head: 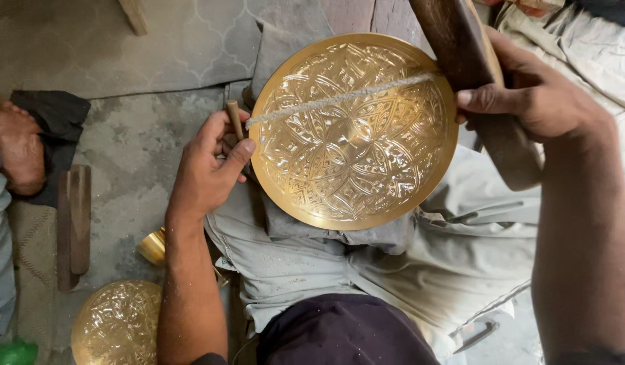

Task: The person sits cross-legged on the floor with an engraved brass tray on their lap. They hold a small punch against the tray's decorative pattern with one hand and strike it with a wooden mallet held in the other hand, working across the design, occasionally repositioning the tray and the punch.

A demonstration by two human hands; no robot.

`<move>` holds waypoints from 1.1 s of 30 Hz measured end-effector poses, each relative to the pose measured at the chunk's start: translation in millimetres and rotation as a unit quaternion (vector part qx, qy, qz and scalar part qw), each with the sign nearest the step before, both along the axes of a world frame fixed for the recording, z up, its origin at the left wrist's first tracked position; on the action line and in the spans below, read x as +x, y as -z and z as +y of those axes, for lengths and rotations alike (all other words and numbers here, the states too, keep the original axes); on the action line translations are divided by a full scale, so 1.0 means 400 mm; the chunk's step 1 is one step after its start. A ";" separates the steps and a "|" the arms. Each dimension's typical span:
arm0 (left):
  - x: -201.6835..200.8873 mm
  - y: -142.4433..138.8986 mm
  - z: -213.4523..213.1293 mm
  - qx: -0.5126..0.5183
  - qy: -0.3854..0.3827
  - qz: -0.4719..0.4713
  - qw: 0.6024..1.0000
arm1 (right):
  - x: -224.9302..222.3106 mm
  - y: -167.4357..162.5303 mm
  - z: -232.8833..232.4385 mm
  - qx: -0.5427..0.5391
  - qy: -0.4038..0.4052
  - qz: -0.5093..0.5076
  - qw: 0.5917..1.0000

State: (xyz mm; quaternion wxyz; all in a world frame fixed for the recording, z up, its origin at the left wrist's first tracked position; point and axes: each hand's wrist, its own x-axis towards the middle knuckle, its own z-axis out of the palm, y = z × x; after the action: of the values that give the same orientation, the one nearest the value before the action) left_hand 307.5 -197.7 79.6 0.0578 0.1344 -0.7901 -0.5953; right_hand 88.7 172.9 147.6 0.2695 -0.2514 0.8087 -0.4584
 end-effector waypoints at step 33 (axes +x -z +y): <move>-0.369 0.005 0.243 -0.091 -0.012 0.225 0.970 | 0.091 -0.073 0.008 0.147 0.281 0.165 0.934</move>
State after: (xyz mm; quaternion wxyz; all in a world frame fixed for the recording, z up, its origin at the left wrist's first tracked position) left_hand 159.8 -100.3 77.5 0.2533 0.0003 -0.8058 -0.5352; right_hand 125.0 176.0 177.0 0.0262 -0.0430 0.9379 -0.3433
